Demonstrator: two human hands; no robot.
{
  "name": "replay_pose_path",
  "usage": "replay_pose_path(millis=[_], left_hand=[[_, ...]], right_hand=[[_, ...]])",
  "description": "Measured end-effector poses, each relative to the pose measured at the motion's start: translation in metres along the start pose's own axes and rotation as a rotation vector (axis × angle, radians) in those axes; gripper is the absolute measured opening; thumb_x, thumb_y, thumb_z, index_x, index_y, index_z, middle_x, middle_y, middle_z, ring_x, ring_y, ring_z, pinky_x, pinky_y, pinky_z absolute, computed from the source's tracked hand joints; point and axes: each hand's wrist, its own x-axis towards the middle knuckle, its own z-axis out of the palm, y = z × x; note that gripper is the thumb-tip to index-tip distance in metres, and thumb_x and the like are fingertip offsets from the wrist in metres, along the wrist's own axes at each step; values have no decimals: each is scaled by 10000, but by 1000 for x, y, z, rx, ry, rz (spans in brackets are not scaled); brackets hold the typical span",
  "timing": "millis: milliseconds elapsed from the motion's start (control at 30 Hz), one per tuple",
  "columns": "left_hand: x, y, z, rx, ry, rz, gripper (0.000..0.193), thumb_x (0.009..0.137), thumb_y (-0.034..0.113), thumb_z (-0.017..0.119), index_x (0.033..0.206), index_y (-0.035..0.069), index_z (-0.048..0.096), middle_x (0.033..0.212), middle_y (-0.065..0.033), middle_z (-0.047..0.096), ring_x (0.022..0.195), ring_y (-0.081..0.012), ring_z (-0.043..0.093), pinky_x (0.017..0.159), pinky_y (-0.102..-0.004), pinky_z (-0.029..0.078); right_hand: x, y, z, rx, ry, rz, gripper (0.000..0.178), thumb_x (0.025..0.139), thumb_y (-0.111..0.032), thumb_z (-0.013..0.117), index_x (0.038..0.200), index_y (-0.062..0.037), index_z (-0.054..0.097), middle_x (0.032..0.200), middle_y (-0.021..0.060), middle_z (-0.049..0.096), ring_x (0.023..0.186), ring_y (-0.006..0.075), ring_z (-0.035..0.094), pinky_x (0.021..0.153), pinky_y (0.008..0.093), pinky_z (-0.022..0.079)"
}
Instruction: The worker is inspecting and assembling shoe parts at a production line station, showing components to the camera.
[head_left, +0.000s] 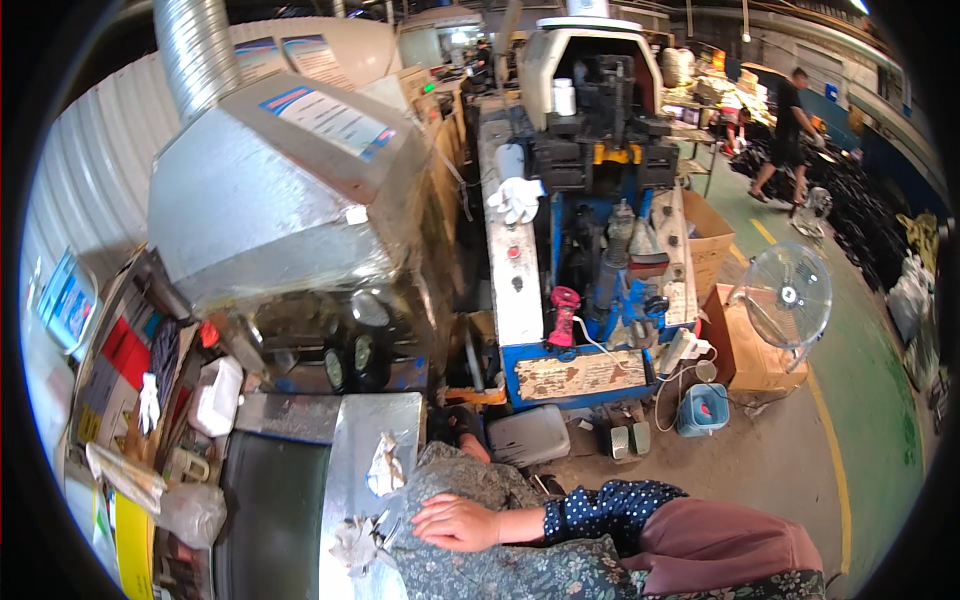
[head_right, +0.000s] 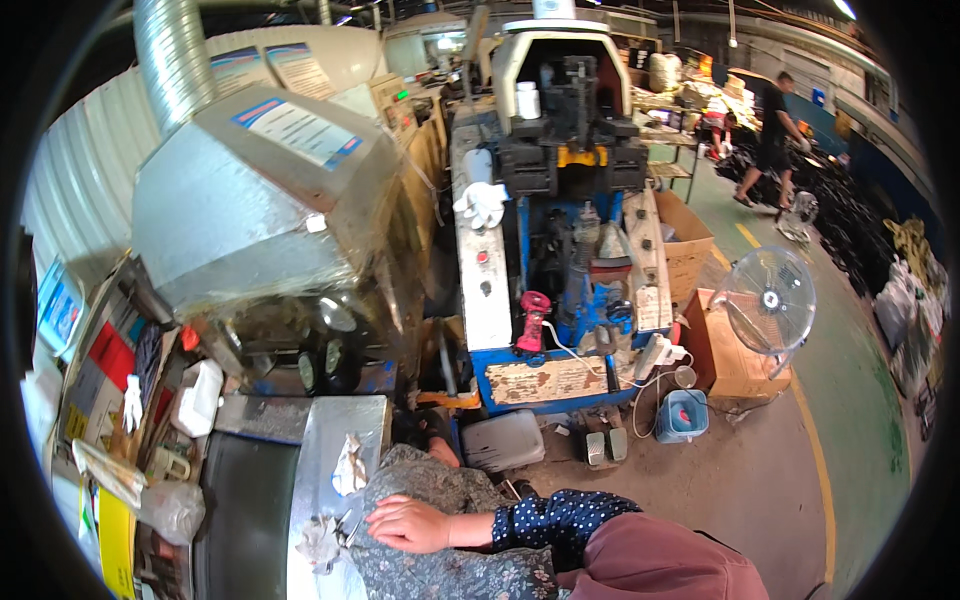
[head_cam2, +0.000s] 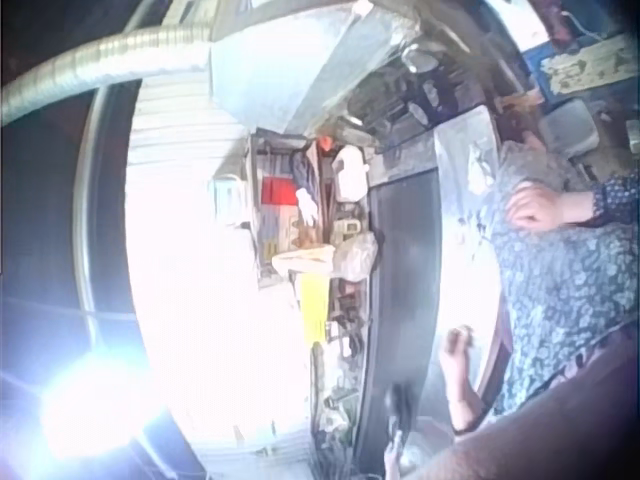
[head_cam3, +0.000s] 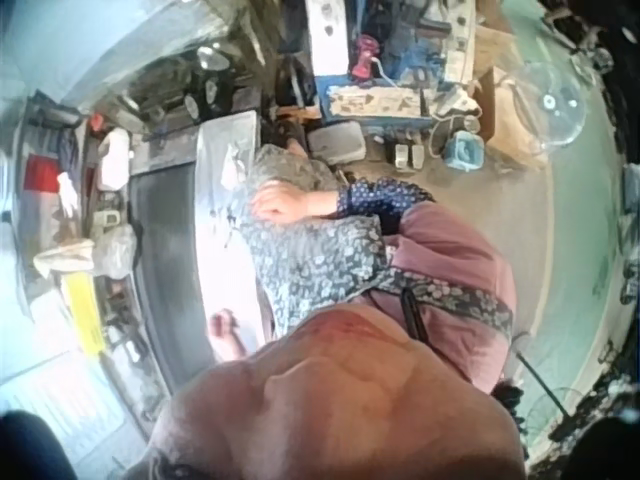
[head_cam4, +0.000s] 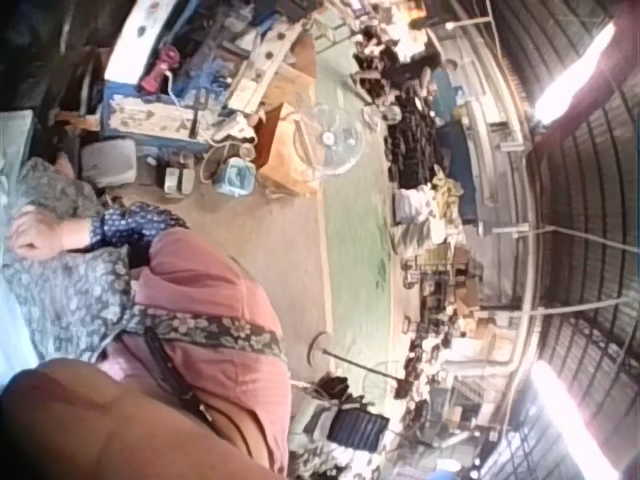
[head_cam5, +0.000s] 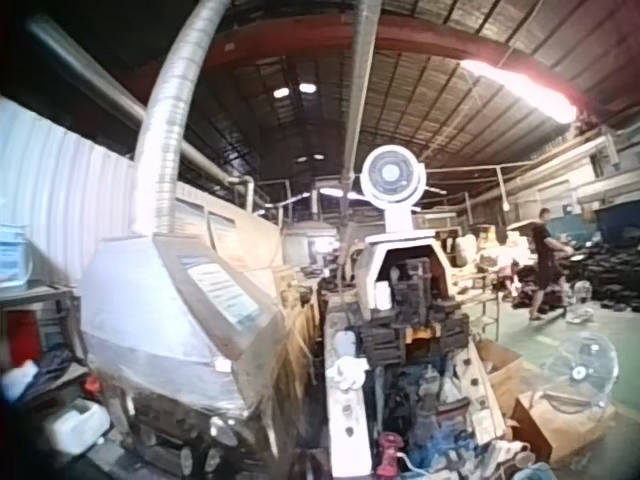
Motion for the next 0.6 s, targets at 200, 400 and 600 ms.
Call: replay_pose_path(millis=[200, 400, 600], left_hand=[[19, 129, 95, -622, -490, 405, 257, 754, 7, 747, 766, 1, 491, 612, -217, 626, 423, -205, 565, 399, -311, 457], [8, 197, 158, -578, -1379, 903, 178, 833, 119, 737, 871, 30, 588, 655, -188, 654, 436, -206, 555, 425, -291, 430], [-24, 202, 166, -1330, -1635, 454, 73, 896, -74, 608, 965, -96, 604, 930, -240, 686, 962, -397, 683, 803, -478, 564]], right_hand=[[10, -1, 1, -116, -91, -16, 164, 929, -193, 578, 983, -88, 692, 1092, 30, 698, 1147, 209, 603, 1054, 426, 385], [14, -4, 0, -178, -88, 27, 150, 906, -165, 602, 1005, -94, 691, 1112, 18, 694, 1155, 204, 600, 1041, 418, 392], [11, 0, 3, -167, -107, 21, 149, 887, -132, 611, 1011, -89, 681, 1121, 14, 689, 1160, 208, 597, 1046, 426, 383]])
